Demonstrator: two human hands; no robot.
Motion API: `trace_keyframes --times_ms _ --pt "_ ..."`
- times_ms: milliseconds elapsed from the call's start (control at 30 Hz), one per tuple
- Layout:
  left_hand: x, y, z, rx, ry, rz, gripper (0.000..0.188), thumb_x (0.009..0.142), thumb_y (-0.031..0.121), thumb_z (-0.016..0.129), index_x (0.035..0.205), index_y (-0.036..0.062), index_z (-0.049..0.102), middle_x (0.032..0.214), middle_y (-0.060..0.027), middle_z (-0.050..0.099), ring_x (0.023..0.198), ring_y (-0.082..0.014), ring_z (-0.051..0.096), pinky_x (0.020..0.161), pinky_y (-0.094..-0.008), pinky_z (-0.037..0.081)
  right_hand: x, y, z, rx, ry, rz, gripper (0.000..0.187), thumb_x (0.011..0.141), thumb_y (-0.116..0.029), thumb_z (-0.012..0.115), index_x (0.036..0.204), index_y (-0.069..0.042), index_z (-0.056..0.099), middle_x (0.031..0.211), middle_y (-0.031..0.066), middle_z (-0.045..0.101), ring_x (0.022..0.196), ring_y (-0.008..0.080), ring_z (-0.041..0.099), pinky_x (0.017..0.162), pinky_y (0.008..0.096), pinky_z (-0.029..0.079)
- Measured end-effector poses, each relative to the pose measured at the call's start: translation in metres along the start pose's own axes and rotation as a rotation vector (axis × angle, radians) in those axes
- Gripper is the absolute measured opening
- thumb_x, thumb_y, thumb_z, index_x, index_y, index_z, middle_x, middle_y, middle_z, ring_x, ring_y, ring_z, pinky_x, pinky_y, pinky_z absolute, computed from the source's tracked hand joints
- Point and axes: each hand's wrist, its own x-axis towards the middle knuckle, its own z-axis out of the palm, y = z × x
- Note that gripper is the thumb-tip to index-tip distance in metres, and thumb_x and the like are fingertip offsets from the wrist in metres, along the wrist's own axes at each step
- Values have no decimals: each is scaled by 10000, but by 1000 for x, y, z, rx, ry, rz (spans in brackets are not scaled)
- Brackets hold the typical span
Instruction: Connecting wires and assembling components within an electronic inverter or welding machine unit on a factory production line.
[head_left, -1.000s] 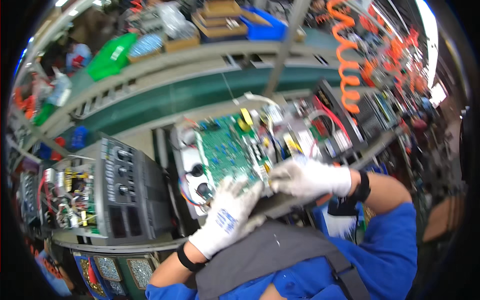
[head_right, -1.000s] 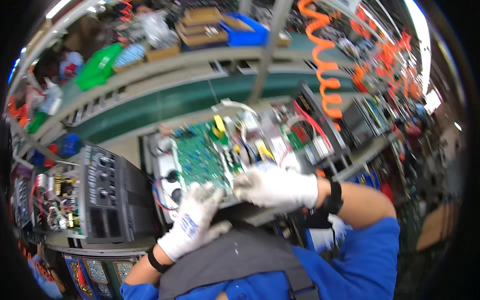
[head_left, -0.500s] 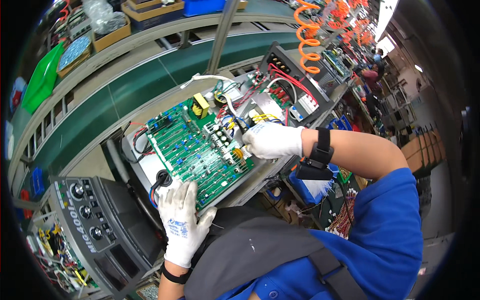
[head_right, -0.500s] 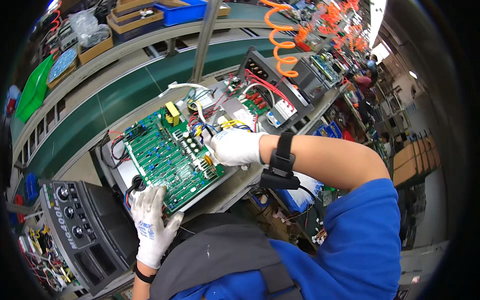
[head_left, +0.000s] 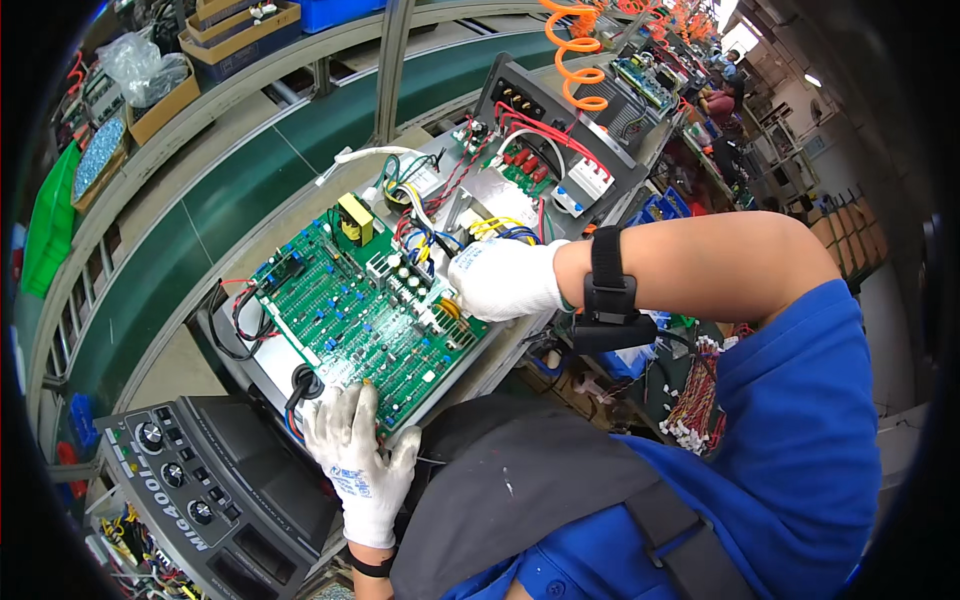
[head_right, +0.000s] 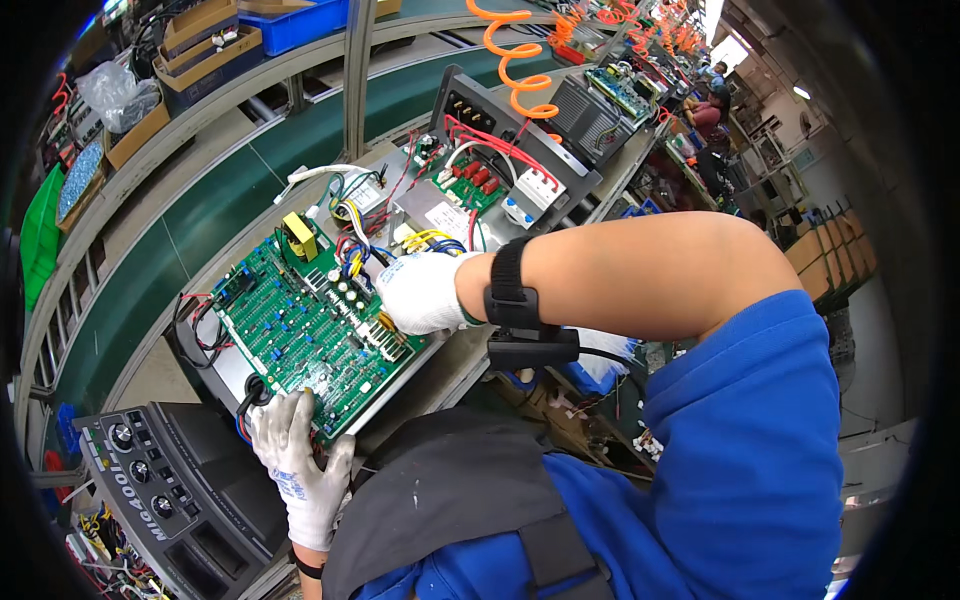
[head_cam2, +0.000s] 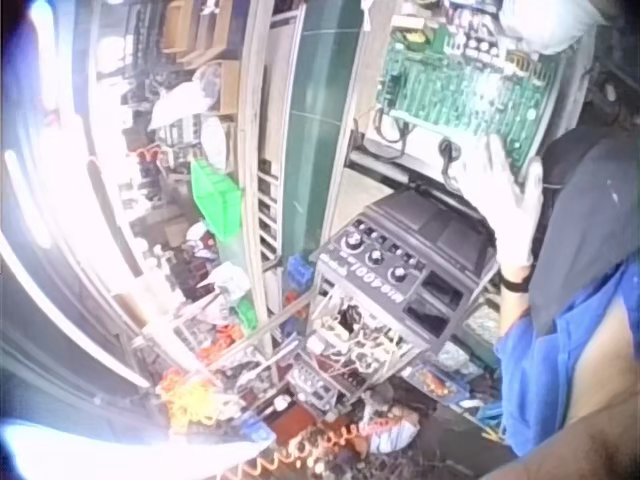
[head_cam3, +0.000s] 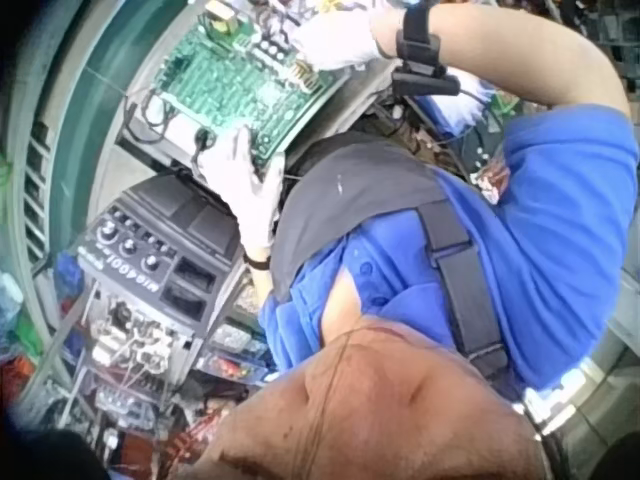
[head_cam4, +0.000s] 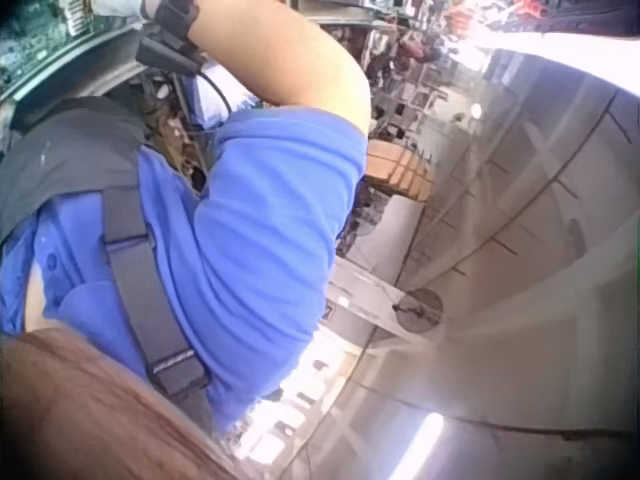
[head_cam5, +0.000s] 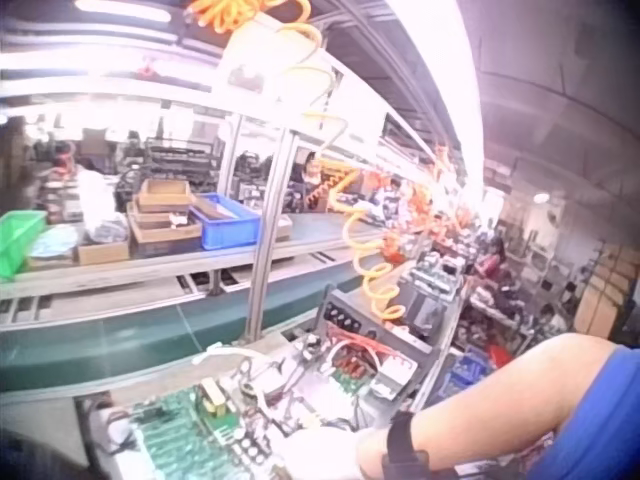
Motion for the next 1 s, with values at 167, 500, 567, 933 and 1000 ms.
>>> trace_keyframes --times_ms 167,500,567,933,1000 --pt "3 -8 1 -47 63 40 682 613 263 824 1233 49 635 1220 -127 627 1171 -337 544 1147 -557 276 4 -3 11 48 57 146 216 885 -166 573 894 27 669 780 227 676 786 386 698 729 467 535" --pt "5 -19 6 -132 139 115 563 601 235 798 1114 45 667 1125 -118 651 1002 -323 585 1075 -549 328 1 -19 6 -73 64 36 237 928 -199 571 977 13 666 750 195 667 724 369 687 692 462 535" --pt "5 -15 4 -77 129 125 571 605 236 795 1123 38 663 1135 -128 648 1056 -336 584 1086 -556 319 -16 -25 -4 -179 121 -39 294 889 -216 599 986 54 662 820 218 683 753 373 685 723 463 538" --pt "91 83 -26 -45 26 238 382 835 36 663 1215 8 636 1244 -170 648 1146 -340 607 1018 -444 434 -103 72 84 767 479 24 575 896 -469 713 1236 -11 640 1151 167 655 1086 245 624 952 336 481" --pt "125 111 -16 19 -29 378 382 840 26 656 1221 12 629 1228 -169 649 1123 -342 612 991 -442 449 -81 75 118 992 362 129 595 870 -479 732 1225 -9 650 1185 212 626 1152 291 592 988 391 459"
